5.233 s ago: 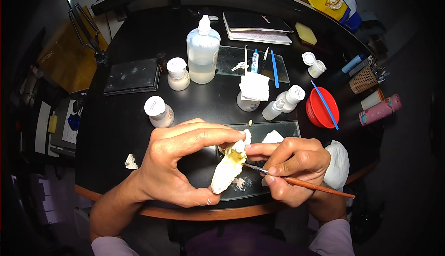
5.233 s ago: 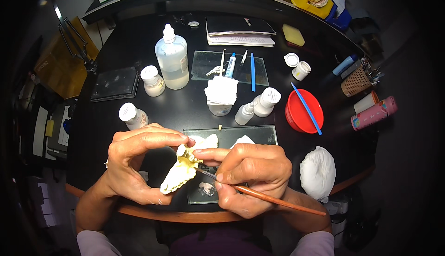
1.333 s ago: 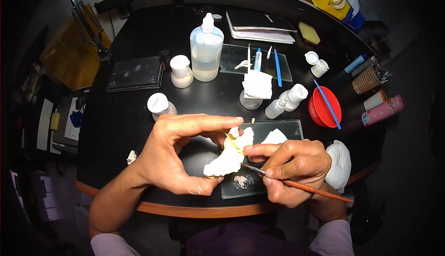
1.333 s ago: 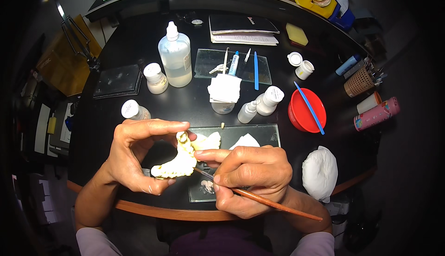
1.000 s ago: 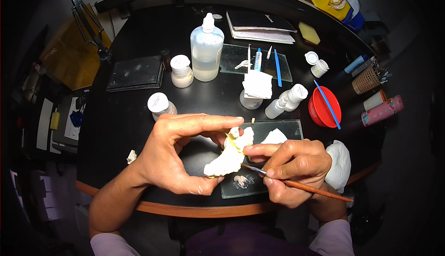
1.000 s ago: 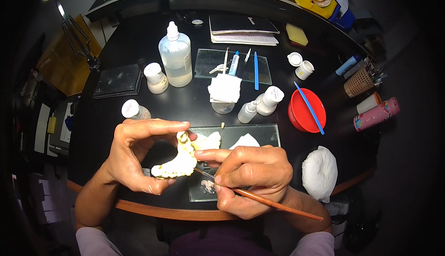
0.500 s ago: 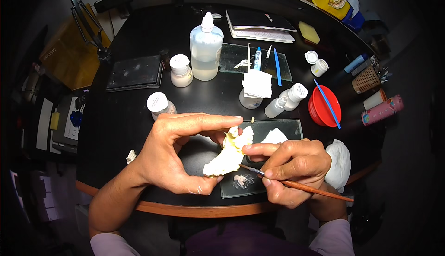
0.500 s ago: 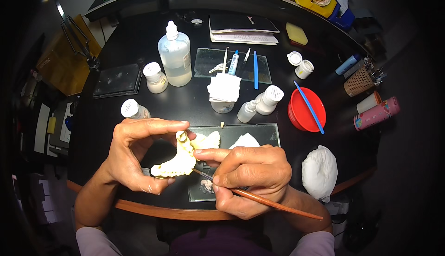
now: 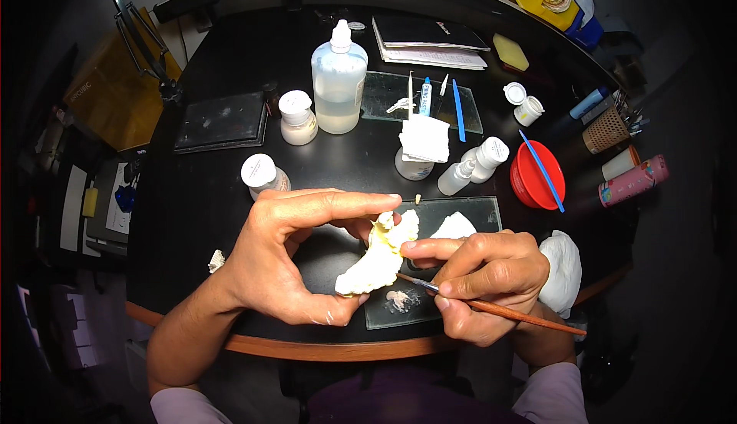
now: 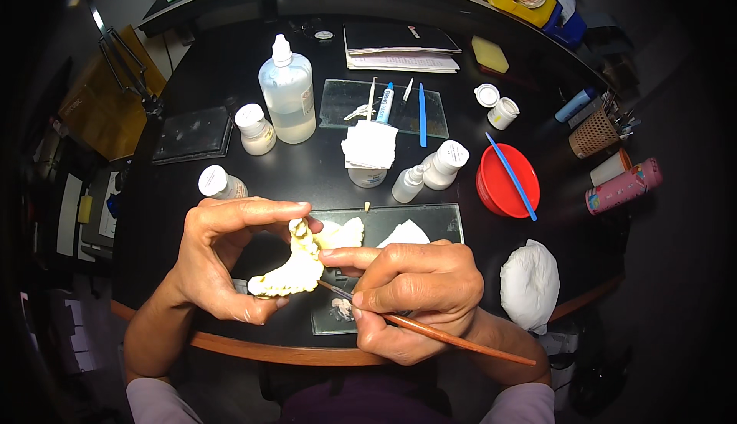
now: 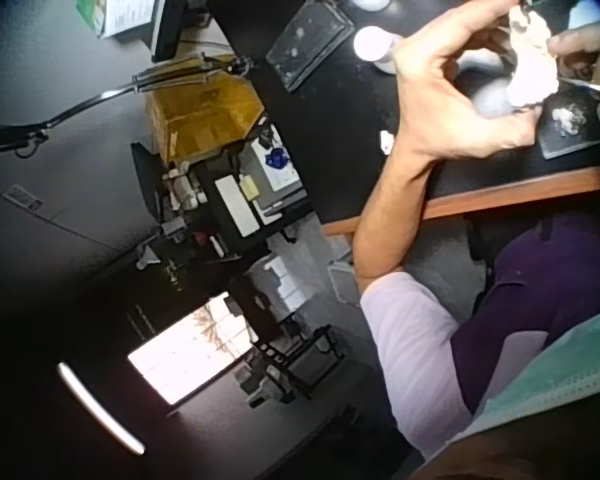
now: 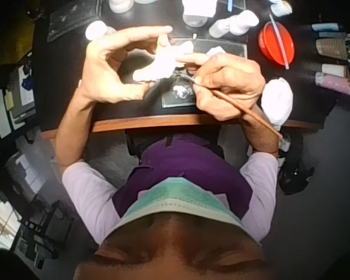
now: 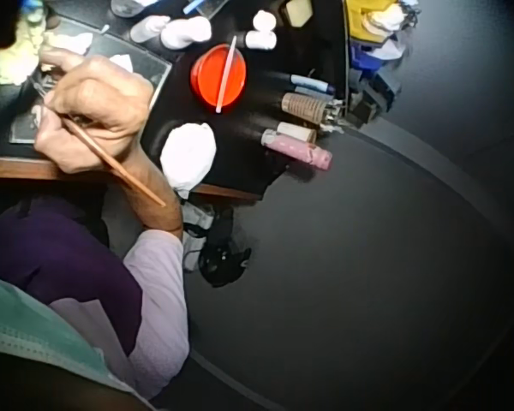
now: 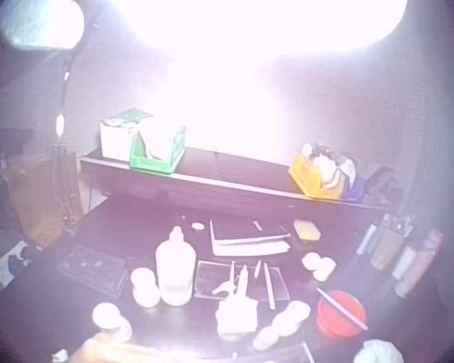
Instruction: The person applies a liquid to a dental prosthesis using a small brush and then gathers a paste-like substance from a glass plate to apply it to the same prosthesis.
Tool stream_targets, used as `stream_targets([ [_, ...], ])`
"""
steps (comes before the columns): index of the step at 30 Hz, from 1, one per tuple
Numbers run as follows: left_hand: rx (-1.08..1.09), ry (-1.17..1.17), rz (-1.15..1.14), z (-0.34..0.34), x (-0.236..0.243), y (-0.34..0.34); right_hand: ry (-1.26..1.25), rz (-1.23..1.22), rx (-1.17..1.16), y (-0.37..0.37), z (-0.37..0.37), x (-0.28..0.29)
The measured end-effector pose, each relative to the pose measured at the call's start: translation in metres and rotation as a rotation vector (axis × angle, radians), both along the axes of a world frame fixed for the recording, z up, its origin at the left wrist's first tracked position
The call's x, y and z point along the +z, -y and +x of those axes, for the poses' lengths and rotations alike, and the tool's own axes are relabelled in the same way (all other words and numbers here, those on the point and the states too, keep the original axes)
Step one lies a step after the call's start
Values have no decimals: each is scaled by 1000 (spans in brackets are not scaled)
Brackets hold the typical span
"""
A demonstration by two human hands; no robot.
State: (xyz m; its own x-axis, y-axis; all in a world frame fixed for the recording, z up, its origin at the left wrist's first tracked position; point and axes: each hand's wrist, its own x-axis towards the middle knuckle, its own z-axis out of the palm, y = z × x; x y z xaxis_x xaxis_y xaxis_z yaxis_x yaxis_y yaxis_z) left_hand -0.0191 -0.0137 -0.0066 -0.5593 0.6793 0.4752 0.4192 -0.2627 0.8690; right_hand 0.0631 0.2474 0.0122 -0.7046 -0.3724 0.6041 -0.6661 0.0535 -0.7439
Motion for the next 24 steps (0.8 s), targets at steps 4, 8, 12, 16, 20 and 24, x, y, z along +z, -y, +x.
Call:
stream_targets([
  [4,-4,-1,-1,0,1,-1,-5,-9,-13,0,1,1],
  [8,-5,-6,-4,-1,2,0,1,-6,-9,-1,0,-1],
  [12,4,-22,-18,0,3,1,-15,-20,5,0,-1,-1],
  [16,-44,30,23,2,0,-3,41,-195,-68,6,3,1],
  [20,-52,351,75,9,0,-6,85,-418,-105,7,8,-3],
  [24,-94,672,106,12,3,-8,48,-372,-256,18,10,-4],
])
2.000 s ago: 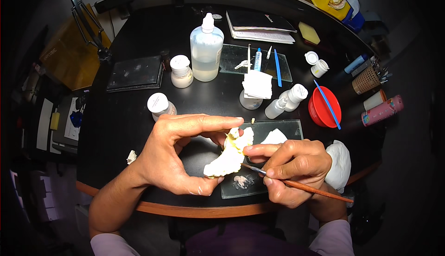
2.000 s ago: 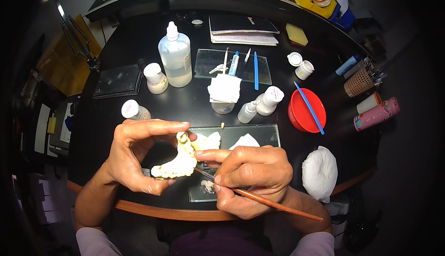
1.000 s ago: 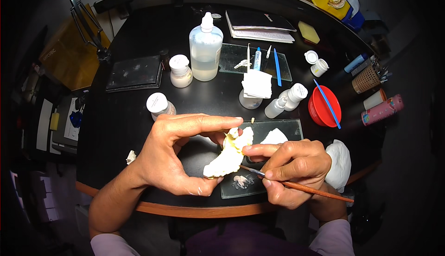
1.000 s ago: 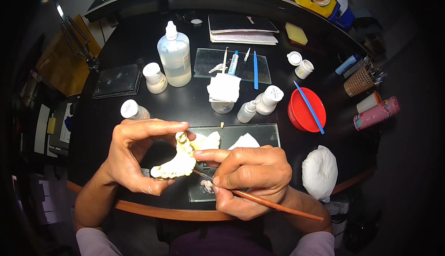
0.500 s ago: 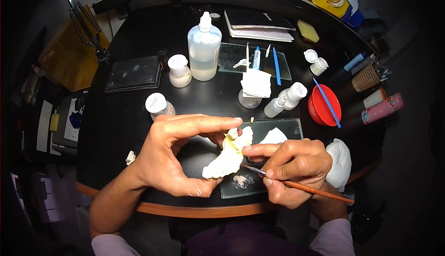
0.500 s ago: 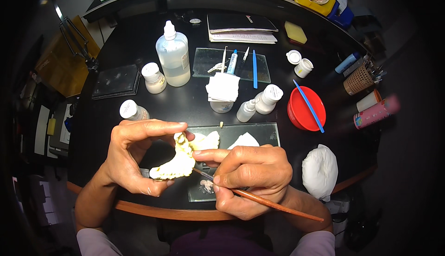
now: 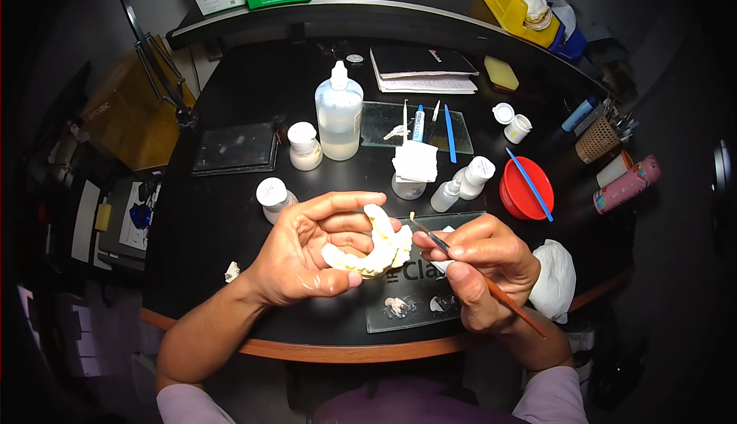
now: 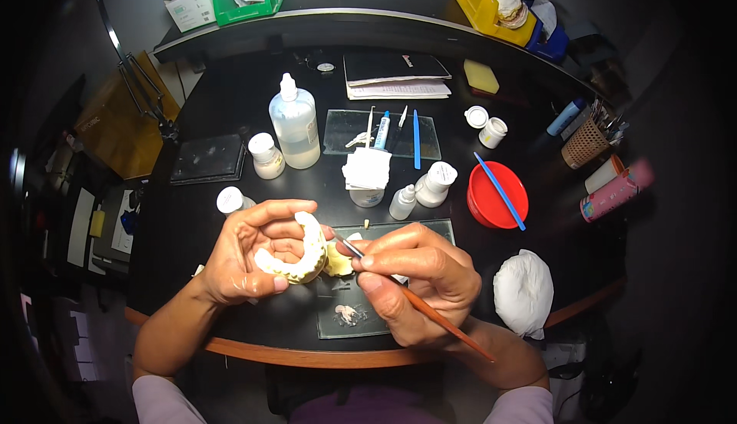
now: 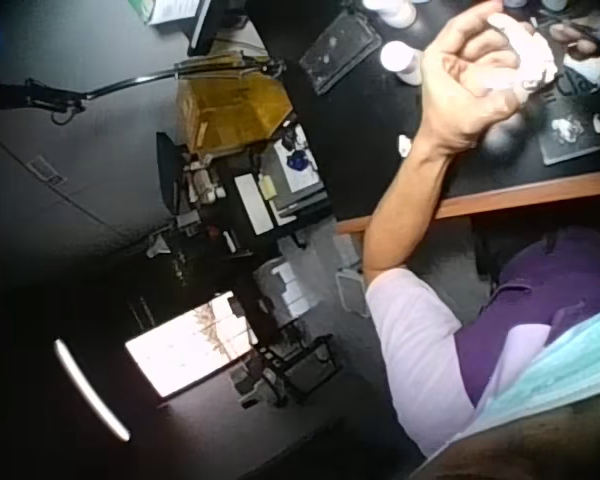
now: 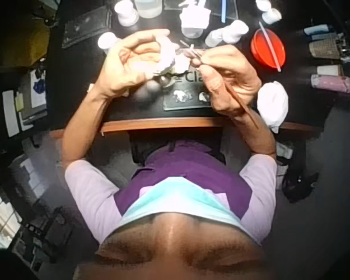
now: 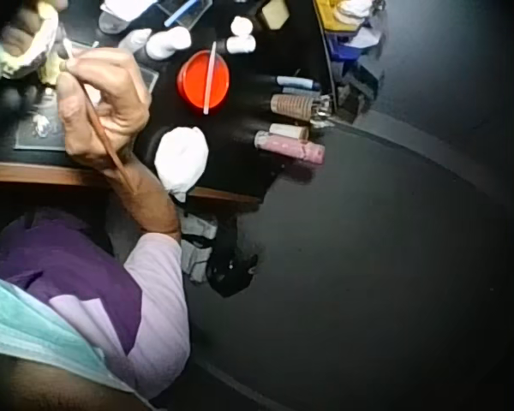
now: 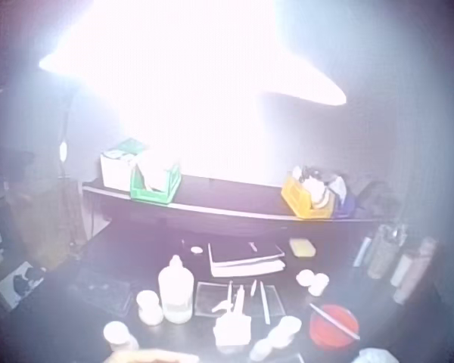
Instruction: The person applies a liquid to a dental prosthesis using a small brush and then gathers a paste-like substance from a glass plate to apply it to the same prosthesis.
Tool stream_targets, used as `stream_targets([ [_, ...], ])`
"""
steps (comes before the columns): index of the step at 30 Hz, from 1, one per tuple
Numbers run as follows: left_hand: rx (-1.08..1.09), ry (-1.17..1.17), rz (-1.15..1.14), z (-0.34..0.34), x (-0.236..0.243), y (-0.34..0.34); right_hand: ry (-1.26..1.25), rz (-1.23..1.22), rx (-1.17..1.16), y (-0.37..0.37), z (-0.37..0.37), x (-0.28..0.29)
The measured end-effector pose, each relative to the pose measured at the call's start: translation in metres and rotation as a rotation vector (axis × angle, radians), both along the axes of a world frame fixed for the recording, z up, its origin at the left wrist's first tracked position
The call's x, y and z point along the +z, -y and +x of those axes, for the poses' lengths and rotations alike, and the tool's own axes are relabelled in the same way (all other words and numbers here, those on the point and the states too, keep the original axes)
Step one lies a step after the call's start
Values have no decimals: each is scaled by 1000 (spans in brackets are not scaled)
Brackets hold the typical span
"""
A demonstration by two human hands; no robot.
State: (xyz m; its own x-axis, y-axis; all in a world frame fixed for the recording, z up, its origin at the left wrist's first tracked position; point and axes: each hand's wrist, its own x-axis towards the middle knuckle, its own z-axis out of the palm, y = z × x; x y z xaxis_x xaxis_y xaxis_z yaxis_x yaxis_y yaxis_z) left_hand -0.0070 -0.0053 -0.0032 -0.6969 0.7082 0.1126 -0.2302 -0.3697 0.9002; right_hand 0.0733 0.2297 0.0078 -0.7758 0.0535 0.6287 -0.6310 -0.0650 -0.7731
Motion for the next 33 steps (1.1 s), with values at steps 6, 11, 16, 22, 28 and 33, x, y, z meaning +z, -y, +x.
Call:
stream_targets([
  [6,-176,234,154,6,-4,-5,-204,322,-92,-4,-10,3],
  [11,-241,238,150,6,-8,-4,-244,348,-63,1,-15,5],
  [16,-254,276,156,6,-8,-4,-263,351,-87,3,-13,4],
  [22,-211,269,190,8,-9,-7,-285,345,-116,5,-7,6],
  [28,-271,231,240,7,-11,-6,-227,137,-59,12,8,4],
  [33,-244,249,248,8,-11,-8,-279,238,26,9,6,10],
])
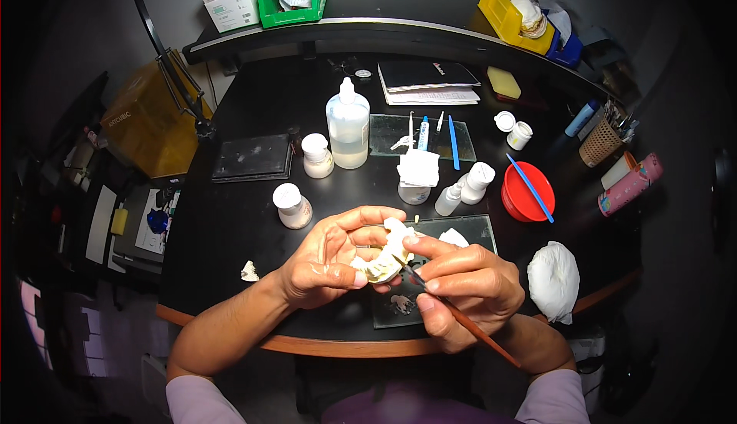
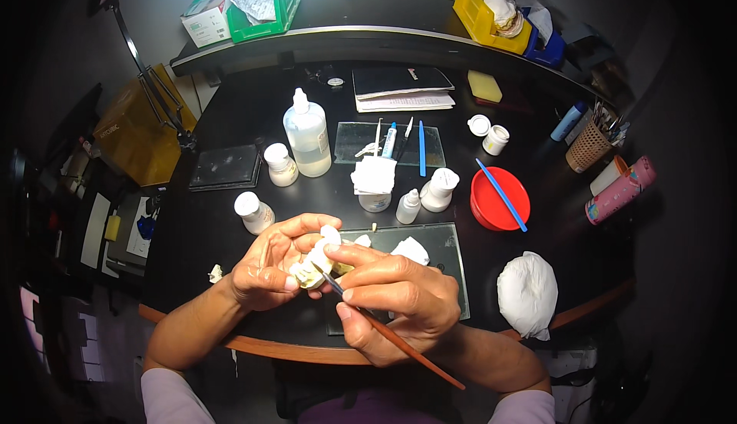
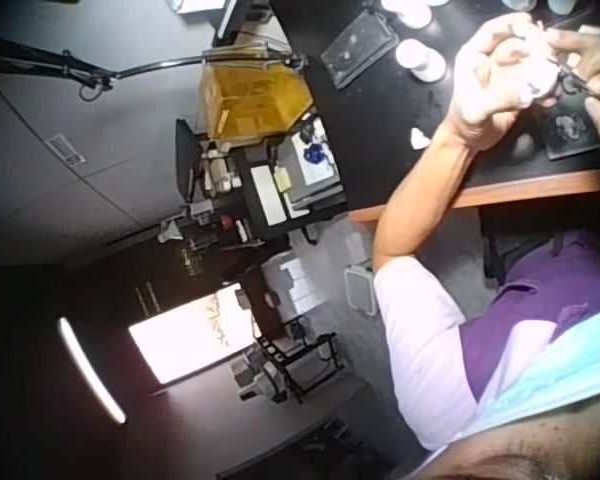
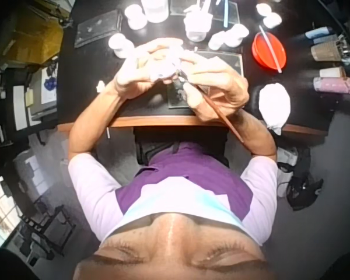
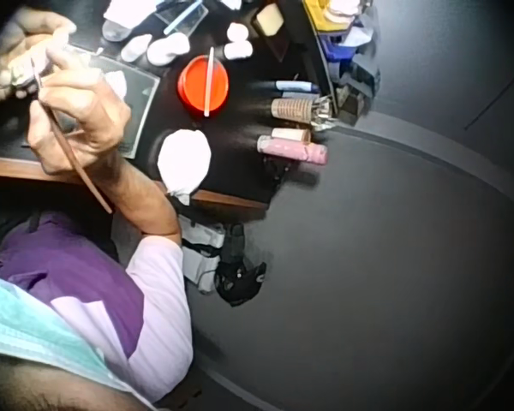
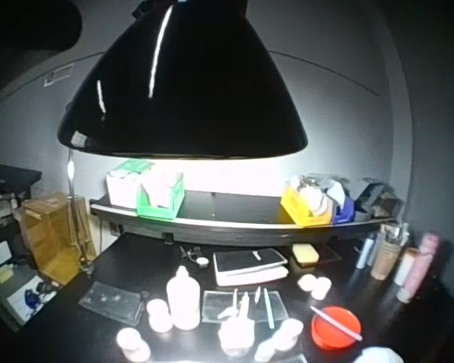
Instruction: The person applies a liquid to a dental prosthesis using a small brush and then gathers a paste-like substance from a glass plate to apply it to the same prosthesis.
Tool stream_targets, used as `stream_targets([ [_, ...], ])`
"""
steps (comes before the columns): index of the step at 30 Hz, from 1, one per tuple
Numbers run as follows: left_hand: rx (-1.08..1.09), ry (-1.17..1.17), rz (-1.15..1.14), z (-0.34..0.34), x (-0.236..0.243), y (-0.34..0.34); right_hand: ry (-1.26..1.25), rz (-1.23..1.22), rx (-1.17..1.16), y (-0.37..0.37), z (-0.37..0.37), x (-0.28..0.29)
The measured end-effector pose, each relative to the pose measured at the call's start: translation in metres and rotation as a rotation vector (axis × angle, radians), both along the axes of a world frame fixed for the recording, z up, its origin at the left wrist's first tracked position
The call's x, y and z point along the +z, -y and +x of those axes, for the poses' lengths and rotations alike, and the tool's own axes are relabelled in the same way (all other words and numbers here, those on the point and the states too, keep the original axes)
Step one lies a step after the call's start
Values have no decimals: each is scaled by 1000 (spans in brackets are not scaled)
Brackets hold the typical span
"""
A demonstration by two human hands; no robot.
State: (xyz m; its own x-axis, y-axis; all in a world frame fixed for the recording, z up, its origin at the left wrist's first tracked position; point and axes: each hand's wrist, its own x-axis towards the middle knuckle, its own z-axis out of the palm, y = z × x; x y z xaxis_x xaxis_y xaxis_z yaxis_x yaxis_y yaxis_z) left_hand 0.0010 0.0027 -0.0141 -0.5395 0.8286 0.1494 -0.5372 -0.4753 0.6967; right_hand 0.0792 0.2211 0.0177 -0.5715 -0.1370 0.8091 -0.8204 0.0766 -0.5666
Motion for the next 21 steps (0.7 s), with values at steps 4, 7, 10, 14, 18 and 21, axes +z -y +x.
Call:
stream_targets([
  [4,-2,15,16,-1,-3,-2,15,-20,-11,2,2,-5],
  [7,1,14,24,-1,-3,-2,-24,9,-28,1,1,-7],
  [10,-3,16,34,0,-4,-2,-54,17,-5,1,-1,-8],
  [14,-12,26,34,1,-3,-2,-61,32,-13,0,-1,-7],
  [18,22,26,-1,2,-3,-1,-61,45,-15,1,-1,-7],
  [21,-1,15,27,1,-5,-1,-59,50,-6,0,-1,-7],
])
